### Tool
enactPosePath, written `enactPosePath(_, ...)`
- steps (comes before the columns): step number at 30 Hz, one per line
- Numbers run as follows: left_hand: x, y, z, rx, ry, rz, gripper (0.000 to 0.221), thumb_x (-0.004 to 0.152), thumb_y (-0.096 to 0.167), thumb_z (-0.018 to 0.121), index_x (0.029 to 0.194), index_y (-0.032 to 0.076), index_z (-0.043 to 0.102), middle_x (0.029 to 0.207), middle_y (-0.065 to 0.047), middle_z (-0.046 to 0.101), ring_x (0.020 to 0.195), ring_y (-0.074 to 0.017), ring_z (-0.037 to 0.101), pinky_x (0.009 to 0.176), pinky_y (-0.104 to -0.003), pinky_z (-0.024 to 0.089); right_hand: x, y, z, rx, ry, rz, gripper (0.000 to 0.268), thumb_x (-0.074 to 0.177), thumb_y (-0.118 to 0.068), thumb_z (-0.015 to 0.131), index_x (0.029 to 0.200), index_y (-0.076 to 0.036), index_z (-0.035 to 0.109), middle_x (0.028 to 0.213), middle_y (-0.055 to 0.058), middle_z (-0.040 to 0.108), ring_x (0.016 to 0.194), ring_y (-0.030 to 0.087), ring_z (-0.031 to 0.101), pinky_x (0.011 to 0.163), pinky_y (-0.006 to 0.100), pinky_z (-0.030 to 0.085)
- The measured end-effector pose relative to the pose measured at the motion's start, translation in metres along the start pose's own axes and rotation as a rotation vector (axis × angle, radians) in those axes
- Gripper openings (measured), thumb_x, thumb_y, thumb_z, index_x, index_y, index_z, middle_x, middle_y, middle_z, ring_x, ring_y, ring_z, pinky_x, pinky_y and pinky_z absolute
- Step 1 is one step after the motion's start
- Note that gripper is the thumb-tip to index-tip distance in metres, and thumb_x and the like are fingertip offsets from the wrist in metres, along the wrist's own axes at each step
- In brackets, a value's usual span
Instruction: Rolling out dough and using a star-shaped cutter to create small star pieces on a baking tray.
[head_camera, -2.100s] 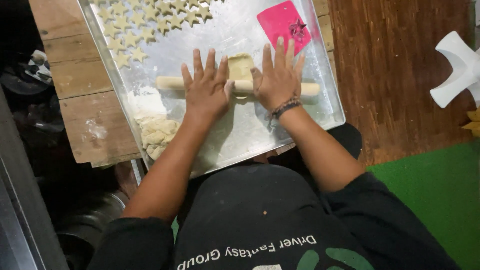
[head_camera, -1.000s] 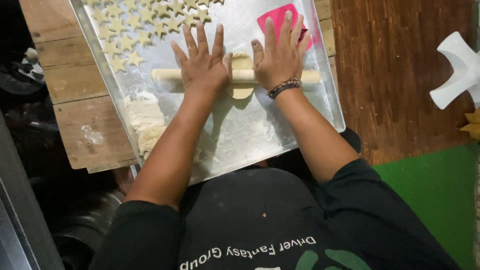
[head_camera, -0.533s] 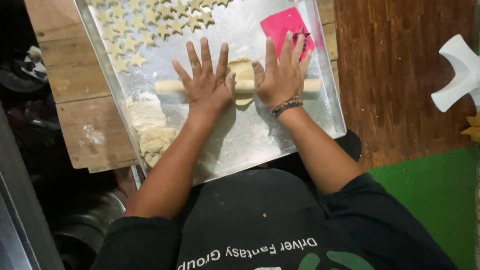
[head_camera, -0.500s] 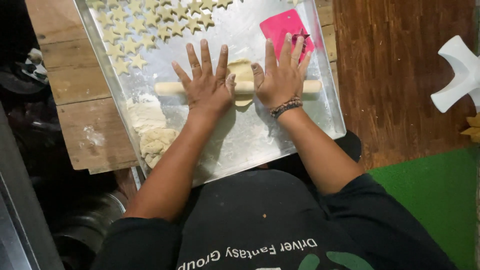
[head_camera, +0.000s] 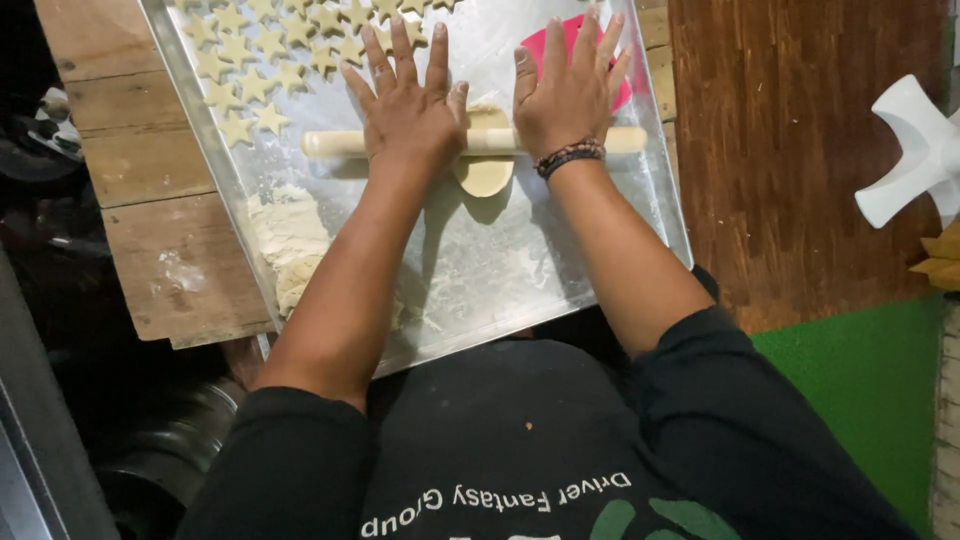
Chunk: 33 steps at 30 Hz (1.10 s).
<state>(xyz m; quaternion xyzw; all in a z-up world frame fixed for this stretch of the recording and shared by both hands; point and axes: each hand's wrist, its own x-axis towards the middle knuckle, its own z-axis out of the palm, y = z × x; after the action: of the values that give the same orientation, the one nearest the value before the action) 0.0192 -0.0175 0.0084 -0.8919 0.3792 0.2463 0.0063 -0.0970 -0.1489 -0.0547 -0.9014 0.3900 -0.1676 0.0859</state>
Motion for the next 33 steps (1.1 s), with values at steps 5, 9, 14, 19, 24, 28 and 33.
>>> enactPosePath(5, 0.003, -0.003, 0.008, 0.013, 0.085, 0.039, 0.066, 0.111, 0.050, 0.022, 0.169, 0.025, 0.001, 0.171, -0.016, -0.011, 0.153, -0.0435, -0.017, 0.121, -0.069, -0.008, -0.002, -0.007, -0.010, 0.027, -0.032, 0.026, 0.052, 0.109, -0.044, 0.033, 0.135, -0.007, 0.059, 0.155, 0.032, 0.033, 0.145, 0.053, 0.013, 0.117, 0.069, 0.014)
enactPosePath(9, -0.008, -0.007, 0.031, -0.023, 0.123, 0.068, 0.066, 0.110, 0.051, 0.023, 0.169, 0.028, 0.005, 0.171, -0.015, -0.012, 0.153, -0.0419, -0.019, 0.121, -0.068, -0.013, -0.028, -0.008, -0.020, 0.017, -0.043, 0.007, 0.052, 0.109, -0.043, 0.035, 0.139, -0.007, 0.057, 0.156, 0.031, 0.033, 0.145, 0.055, 0.014, 0.116, 0.071, 0.017)
enactPosePath(14, -0.011, -0.012, 0.054, 0.045, 0.141, 0.064, 0.069, 0.107, 0.058, 0.021, 0.168, 0.034, 0.002, 0.171, -0.013, -0.017, 0.153, -0.0404, -0.022, 0.120, -0.067, -0.016, -0.047, -0.007, -0.020, -0.062, -0.074, 0.000, 0.060, 0.108, -0.051, 0.031, 0.148, -0.012, 0.054, 0.159, 0.031, 0.030, 0.146, 0.056, 0.017, 0.117, 0.071, 0.011)
enactPosePath(19, -0.013, -0.001, 0.011, 0.002, 0.069, 0.025, 0.067, 0.108, 0.053, 0.019, 0.168, 0.029, 0.002, 0.172, -0.015, -0.012, 0.153, -0.0409, -0.019, 0.121, -0.066, -0.012, -0.021, -0.004, -0.010, -0.054, -0.018, 0.005, 0.055, 0.108, -0.048, 0.040, 0.145, -0.010, 0.056, 0.157, 0.033, 0.029, 0.145, 0.056, 0.013, 0.117, 0.071, 0.012)
enactPosePath(24, 0.008, 0.000, 0.002, -0.039, 0.069, 0.009, 0.067, 0.109, 0.051, 0.021, 0.168, 0.028, 0.003, 0.172, -0.014, -0.009, 0.153, -0.0425, -0.018, 0.120, -0.068, -0.012, 0.006, -0.002, 0.002, -0.068, 0.003, 0.030, 0.054, 0.109, -0.044, 0.044, 0.145, -0.006, 0.058, 0.156, 0.032, 0.026, 0.144, 0.056, 0.012, 0.117, 0.073, 0.014)
enactPosePath(28, 0.012, -0.001, -0.007, -0.077, 0.062, 0.015, 0.065, 0.111, 0.049, 0.022, 0.169, 0.026, 0.002, 0.171, -0.017, -0.012, 0.151, -0.0416, -0.021, 0.120, -0.067, -0.015, 0.021, -0.002, 0.009, -0.084, 0.074, 0.035, 0.046, 0.108, -0.042, 0.046, 0.141, -0.011, 0.058, 0.150, 0.031, 0.037, 0.142, 0.054, 0.019, 0.115, 0.072, 0.016)
enactPosePath(33, 0.028, -0.004, 0.002, -0.132, 0.201, 0.025, 0.064, 0.110, 0.050, 0.022, 0.168, 0.024, 0.012, 0.172, -0.017, -0.001, 0.154, -0.0415, -0.013, 0.121, -0.063, -0.015, 0.031, -0.005, 0.005, -0.066, 0.074, 0.053, 0.048, 0.107, -0.044, 0.038, 0.138, -0.012, 0.057, 0.145, 0.029, 0.043, 0.138, 0.059, 0.027, 0.115, 0.070, 0.013)
